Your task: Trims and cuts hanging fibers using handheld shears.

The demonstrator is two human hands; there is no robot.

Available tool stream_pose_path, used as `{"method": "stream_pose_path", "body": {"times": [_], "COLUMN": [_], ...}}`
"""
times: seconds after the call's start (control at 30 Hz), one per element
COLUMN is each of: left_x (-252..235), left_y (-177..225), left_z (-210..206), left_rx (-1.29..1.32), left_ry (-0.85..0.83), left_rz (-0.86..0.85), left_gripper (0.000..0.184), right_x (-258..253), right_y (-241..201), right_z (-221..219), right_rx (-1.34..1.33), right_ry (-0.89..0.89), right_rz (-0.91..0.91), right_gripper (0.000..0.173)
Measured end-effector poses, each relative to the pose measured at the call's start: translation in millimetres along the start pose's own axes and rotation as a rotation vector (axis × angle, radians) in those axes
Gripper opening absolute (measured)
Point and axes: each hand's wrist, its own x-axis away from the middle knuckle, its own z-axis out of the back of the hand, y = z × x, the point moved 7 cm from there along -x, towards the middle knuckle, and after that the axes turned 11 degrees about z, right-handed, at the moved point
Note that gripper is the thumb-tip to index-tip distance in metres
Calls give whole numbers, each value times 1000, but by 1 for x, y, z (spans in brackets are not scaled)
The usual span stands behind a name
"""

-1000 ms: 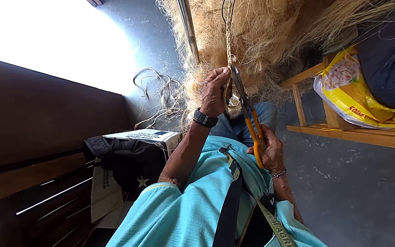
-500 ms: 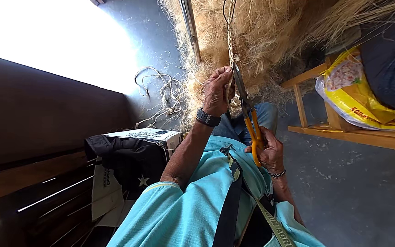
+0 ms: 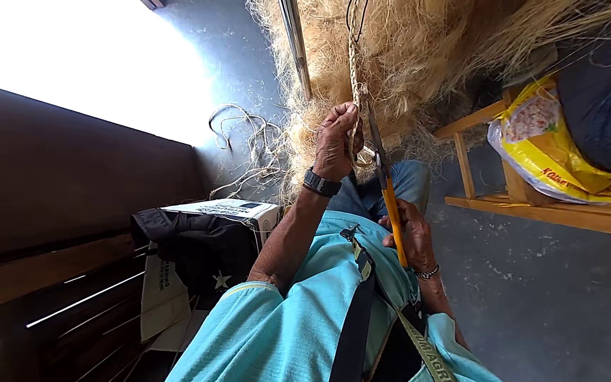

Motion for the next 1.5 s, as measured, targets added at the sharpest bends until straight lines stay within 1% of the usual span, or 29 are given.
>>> {"method": "stream_pose_path", "body": {"times": [0.07,0.33,0.5,0.73,0.93,1.07,1.13,1.2,1.3,1.37,1.43,1.5], "left_x": [0,1,2,3,3,2,2,1,1,0,-2,-2], "left_y": [-1,0,-2,-10,-11,-11,-12,-14,-13,-11,-9,-7], "left_z": [-1,-3,-4,-7,-8,-6,-4,-5,-7,-7,-5,-5], "left_rx": [14,-11,-38,-41,-69,-80,-69,-40,-18,-15,-11,-20], "left_ry": [1,10,-10,27,39,36,32,4,-81,-109,-116,-101], "left_rz": [-29,-69,-116,-95,-86,-78,-59,-23,2,-18,-38,-50], "left_gripper": [11,9,9,8,8,8,8,9,12,14,15,14], "right_x": [-1,-6,-7,-14,-16,-18,-17,-16,-13,-10,-8,-9], "right_y": [-2,-3,-4,-3,-7,-11,-12,-10,-5,2,5,6], "right_z": [1,1,2,1,0,1,4,5,5,4,4,7], "right_rx": [41,63,77,60,2,-62,-39,-87,-292,-434,-496,-471], "right_ry": [3,32,46,75,107,121,129,136,166,166,146,132], "right_rz": [10,29,32,11,5,38,38,11,-47,-64,-65,-38], "right_gripper": [105,99,99,95,83,66,63,61,62,64,74,85]}}
